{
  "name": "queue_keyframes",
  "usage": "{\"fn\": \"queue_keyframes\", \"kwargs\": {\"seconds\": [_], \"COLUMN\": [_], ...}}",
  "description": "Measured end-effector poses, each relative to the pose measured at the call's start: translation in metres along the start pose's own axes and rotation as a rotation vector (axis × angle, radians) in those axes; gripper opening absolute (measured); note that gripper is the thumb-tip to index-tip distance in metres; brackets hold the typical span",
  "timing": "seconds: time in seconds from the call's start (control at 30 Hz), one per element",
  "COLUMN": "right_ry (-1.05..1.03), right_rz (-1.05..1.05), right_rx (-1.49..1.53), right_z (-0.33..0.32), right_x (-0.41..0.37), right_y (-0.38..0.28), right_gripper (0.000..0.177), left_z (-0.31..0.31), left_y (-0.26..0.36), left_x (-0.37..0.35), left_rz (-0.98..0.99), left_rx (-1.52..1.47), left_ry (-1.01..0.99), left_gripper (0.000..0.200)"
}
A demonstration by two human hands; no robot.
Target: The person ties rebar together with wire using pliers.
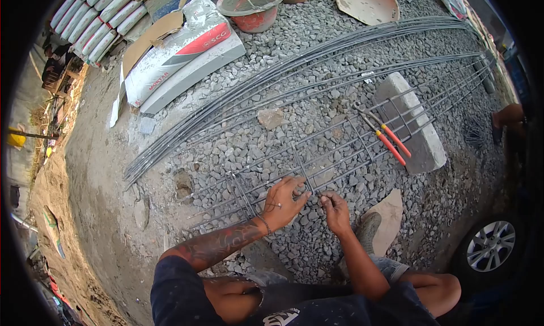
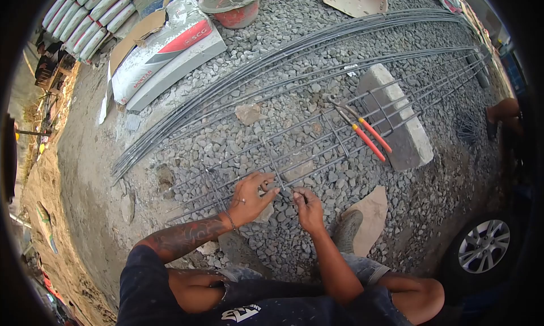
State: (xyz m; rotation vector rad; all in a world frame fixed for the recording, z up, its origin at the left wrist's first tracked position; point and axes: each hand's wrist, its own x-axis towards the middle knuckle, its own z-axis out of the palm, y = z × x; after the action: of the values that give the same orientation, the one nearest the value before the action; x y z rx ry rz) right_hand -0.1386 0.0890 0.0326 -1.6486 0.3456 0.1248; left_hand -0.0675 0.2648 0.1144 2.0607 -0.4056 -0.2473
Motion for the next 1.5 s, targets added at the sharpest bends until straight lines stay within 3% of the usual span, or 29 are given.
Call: {"fn": "queue_keyframes", "kwargs": {"seconds": [0.03,0.23,0.3,0.47,0.57,0.77,0.83,0.93,1.17,1.23,1.27,1.33,1.37,1.5], "right_ry": [0.008,-0.066,-0.085,-0.024,0.061,0.091,0.156,0.154,0.008,0.0,0.0,0.028,0.08,0.08], "right_rz": [0.0,-0.1,-0.054,-0.087,-0.189,-0.21,-0.299,-0.248,-0.146,-0.146,-0.149,-0.091,-0.032,-0.123], "right_rx": [0.007,-0.015,-0.062,0.014,0.007,-0.08,-0.113,-0.095,-0.076,-0.088,-0.103,-0.122,-0.139,-0.092], "right_z": [0.001,0.002,0.004,0.013,0.019,0.02,0.022,0.021,0.007,0.007,0.006,0.013,0.017,0.021], "right_x": [0.001,0.015,0.016,0.013,0.006,0.006,0.004,0.004,0.006,0.006,0.007,0.006,0.007,0.009], "right_y": [0.002,0.002,-0.005,-0.011,-0.019,-0.023,-0.022,-0.025,-0.028,-0.033,-0.034,-0.034,-0.033,-0.027], "right_gripper": [0.025,0.023,0.02,0.018,0.017,0.013,0.013,0.012,0.015,0.016,0.017,0.018,0.019,0.02], "left_z": [0.0,0.015,0.02,0.022,0.018,0.014,0.01,0.005,0.022,0.026,0.026,0.023,0.022,0.027], "left_y": [0.003,-0.015,-0.02,-0.025,-0.017,-0.017,-0.017,-0.02,-0.02,-0.017,-0.015,-0.011,-0.01,-0.007], "left_x": [0.002,0.012,0.011,0.009,0.006,-0.003,-0.006,-0.01,-0.014,-0.015,-0.014,-0.006,-0.004,-0.005], "left_rz": [-0.06,0.051,0.008,0.029,-0.062,0.173,0.332,0.491,0.247,0.021,0.008,-0.15,-0.166,-0.321], "left_rx": [-0.001,-0.051,-0.125,-0.161,-0.23,-0.163,-0.068,0.04,0.115,0.128,0.132,0.392,0.401,0.594], "left_ry": [-0.031,0.026,0.067,0.126,0.077,0.107,-0.014,-0.058,-0.053,0.026,0.038,-0.128,-0.11,-0.214], "left_gripper": [0.03,0.02,0.019,0.017,0.015,0.012,0.013,0.013,0.02,0.021,0.021,0.027,0.027,0.034]}}
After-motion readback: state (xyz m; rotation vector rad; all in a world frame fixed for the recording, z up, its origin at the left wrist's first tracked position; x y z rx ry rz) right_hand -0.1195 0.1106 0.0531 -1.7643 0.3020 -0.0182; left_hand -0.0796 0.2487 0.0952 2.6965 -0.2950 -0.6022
